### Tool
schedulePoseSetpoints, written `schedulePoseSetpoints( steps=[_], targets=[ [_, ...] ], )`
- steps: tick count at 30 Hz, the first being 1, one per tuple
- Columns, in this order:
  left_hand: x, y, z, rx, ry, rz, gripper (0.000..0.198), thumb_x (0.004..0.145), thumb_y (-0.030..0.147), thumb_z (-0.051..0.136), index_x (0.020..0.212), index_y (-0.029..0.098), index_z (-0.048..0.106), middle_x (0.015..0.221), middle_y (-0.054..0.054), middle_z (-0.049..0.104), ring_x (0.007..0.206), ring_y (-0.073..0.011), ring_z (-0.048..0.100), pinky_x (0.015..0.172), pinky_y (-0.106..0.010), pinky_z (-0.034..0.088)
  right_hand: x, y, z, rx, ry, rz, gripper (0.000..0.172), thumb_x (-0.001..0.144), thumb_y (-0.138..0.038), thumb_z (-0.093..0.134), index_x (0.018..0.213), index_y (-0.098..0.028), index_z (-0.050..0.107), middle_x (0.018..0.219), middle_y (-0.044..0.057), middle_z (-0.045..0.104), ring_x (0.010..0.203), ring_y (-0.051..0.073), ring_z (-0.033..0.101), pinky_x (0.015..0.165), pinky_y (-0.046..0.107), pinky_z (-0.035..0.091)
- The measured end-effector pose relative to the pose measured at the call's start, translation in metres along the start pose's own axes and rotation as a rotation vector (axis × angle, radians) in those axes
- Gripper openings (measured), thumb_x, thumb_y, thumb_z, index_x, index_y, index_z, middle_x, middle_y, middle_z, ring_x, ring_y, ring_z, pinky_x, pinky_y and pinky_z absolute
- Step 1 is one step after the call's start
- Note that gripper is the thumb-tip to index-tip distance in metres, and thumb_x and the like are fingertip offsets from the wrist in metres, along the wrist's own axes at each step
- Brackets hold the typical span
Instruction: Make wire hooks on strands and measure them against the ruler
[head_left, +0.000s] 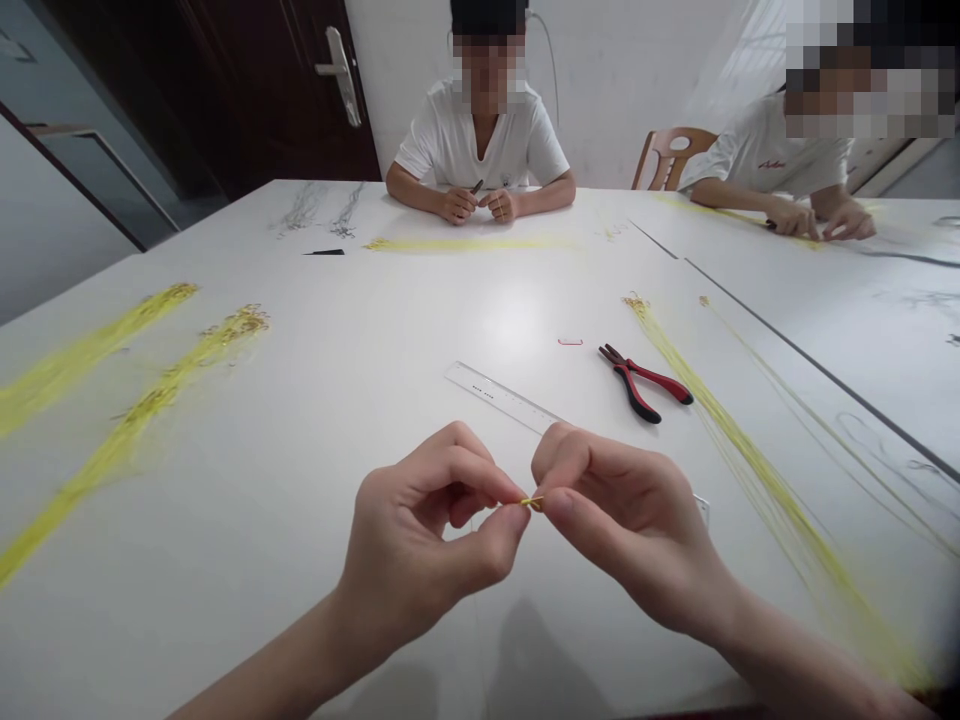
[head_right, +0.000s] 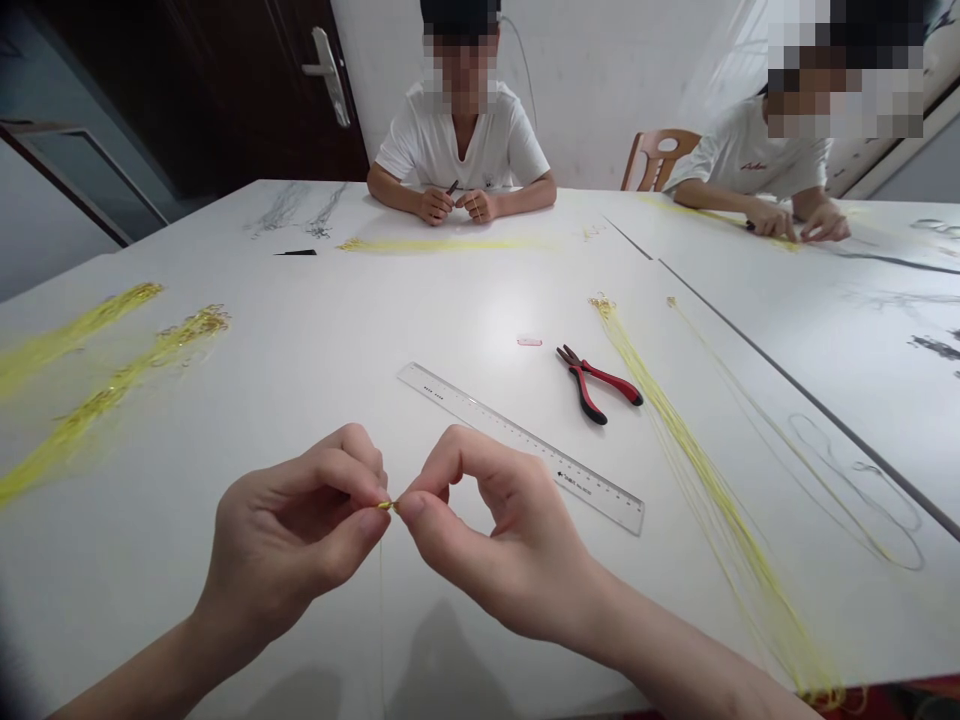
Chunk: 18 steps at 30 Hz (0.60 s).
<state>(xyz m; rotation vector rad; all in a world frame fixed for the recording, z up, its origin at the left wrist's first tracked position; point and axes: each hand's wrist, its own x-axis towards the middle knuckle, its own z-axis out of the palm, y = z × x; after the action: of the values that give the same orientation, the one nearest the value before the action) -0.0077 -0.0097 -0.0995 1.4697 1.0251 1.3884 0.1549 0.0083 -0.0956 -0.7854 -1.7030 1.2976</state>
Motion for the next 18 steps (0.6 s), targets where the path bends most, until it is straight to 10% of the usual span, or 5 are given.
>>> schedulePoseSetpoints(
  steps=[18],
  targets=[
    [-0.0022, 0.0003, 0.0016, 0.069, 0.040, 0.053, 0.019, 0.066, 0.003, 0.058, 0.062, 0.021, 0.059, 0.060, 0.003, 0.048, 0.054, -0.0099, 0.042, 0.045, -0.023, 0.034, 0.0012, 0.0044, -0.0005, -0.027, 0.017, -0.111, 0.011, 0.082, -0.017, 0.057, 0.072, -0.021, 0.055, 0.066, -0.003, 0.054, 0.064, 0.009, 0.049, 0.058, 0.025, 0.041]
  ],
)
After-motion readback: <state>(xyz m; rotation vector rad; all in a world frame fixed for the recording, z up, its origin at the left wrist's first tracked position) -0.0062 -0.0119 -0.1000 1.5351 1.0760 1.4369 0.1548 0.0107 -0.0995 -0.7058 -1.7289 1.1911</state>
